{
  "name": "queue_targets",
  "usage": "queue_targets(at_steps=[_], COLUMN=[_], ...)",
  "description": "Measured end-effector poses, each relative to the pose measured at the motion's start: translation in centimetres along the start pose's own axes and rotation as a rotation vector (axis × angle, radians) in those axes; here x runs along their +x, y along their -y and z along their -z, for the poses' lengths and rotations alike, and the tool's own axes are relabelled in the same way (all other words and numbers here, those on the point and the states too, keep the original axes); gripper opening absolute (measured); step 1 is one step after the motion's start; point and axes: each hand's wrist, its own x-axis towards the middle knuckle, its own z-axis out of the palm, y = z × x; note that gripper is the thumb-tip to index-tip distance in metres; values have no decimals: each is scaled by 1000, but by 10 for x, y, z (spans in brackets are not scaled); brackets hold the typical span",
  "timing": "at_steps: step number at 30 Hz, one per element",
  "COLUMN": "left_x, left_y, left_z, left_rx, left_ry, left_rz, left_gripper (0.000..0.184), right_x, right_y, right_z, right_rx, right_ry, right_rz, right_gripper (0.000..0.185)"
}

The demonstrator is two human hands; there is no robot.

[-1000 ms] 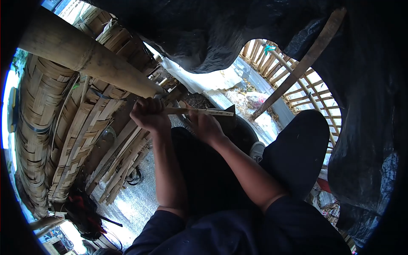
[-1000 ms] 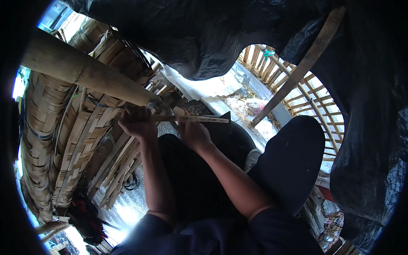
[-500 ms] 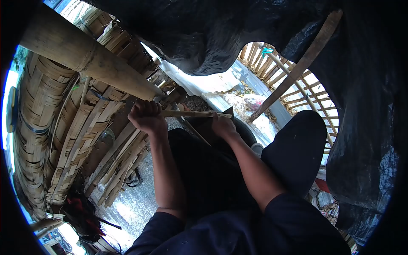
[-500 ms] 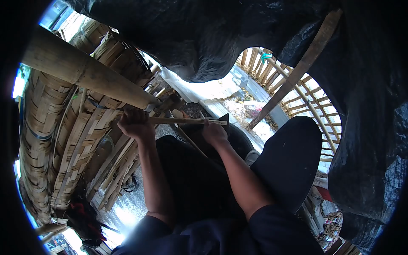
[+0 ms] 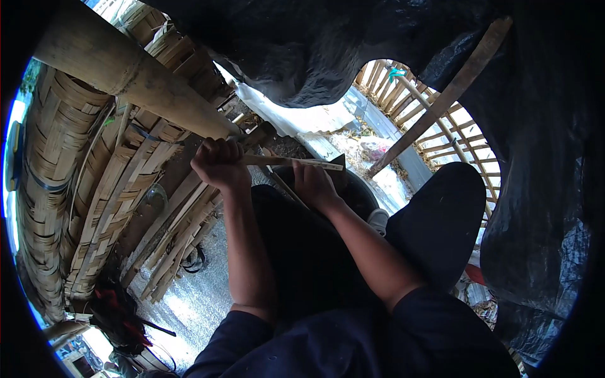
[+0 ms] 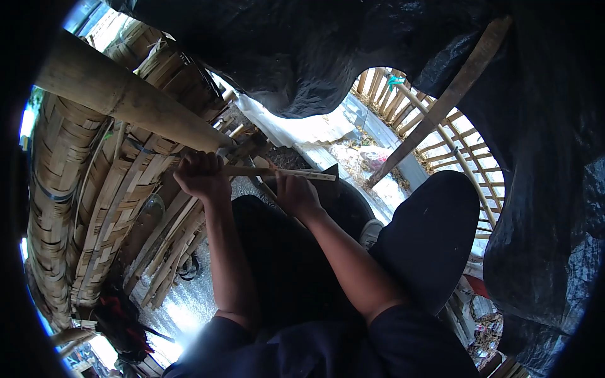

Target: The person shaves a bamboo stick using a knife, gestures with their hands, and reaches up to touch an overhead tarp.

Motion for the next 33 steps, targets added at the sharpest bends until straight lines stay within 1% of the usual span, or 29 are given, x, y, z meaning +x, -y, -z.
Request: queue_targets(at_steps=[1,2,4,5,7,8,10,11,12,13,14,16,17,18,20,21,22,23,24,26,27,28,29,30,32,33], left_x=[0,3,6,8,8,7,4,1,0,1,2,6,7,8,3,-2,-1,1,2,5,6,6,5,1,2,4], left_y=[0,0,-3,-4,-3,-1,1,2,1,-1,-4,-2,0,1,2,0,0,-1,-1,-1,0,1,1,0,0,0], left_z=[0,-2,3,7,7,7,-1,-5,-6,-6,-6,5,10,8,0,0,-3,-7,-5,4,4,4,5,6,-2,-3], left_rx=[7,11,11,20,16,8,13,14,10,12,16,8,-1,0,1,2,7,10,5,19,16,18,21,24,23,20], left_ry=[-20,-33,-16,-10,6,12,18,36,40,-20,-80,-21,22,19,27,19,-14,-45,-37,22,23,62,95,83,25,33], left_rz=[0,-3,4,14,14,13,-2,-15,-13,9,30,30,29,30,15,21,21,20,20,32,33,31,29,30,18,15], left_gripper=[30,31,30,30,30,30,30,29,29,30,30,30,29,29,30,30,30,30,30,31,31,31,31,31,32,32], right_x=[-2,0,2,7,13,14,7,1,1,6,13,24,16,15,6,-1,-2,-1,4,18,13,13,10,2,-3,-9], right_y=[-16,-35,-53,-53,1,12,20,-5,-49,-77,-84,-85,-25,-10,-3,-22,-55,-73,-70,-52,-14,-10,-9,-10,-80,-108], right_z=[-16,-20,-1,-5,21,20,14,4,-13,-25,-32,-43,2,3,-3,-6,-10,-10,-10,-19,3,3,1,-2,-34,-32], right_rx=[-50,-53,-71,-65,-6,-7,99,97,-82,-259,-257,-168,-50,-51,101,98,31,-34,-33,-82,-63,-66,-80,-90,-155,-179], right_ry=[-133,-138,15,10,99,102,4,12,37,57,48,-4,45,47,-136,-128,-44,40,30,-66,-67,-66,-3,66,22,28], right_rz=[108,106,-405,-406,-188,-187,110,102,-29,-159,-157,-282,-192,-193,167,160,-149,-455,-454,-409,-234,-233,-121,-13,-321,-501], right_gripper=[55,55,57,57,54,54,58,58,56,54,54,50,52,52,58,58,59,59,59,57,55,55,54,53,48,48])
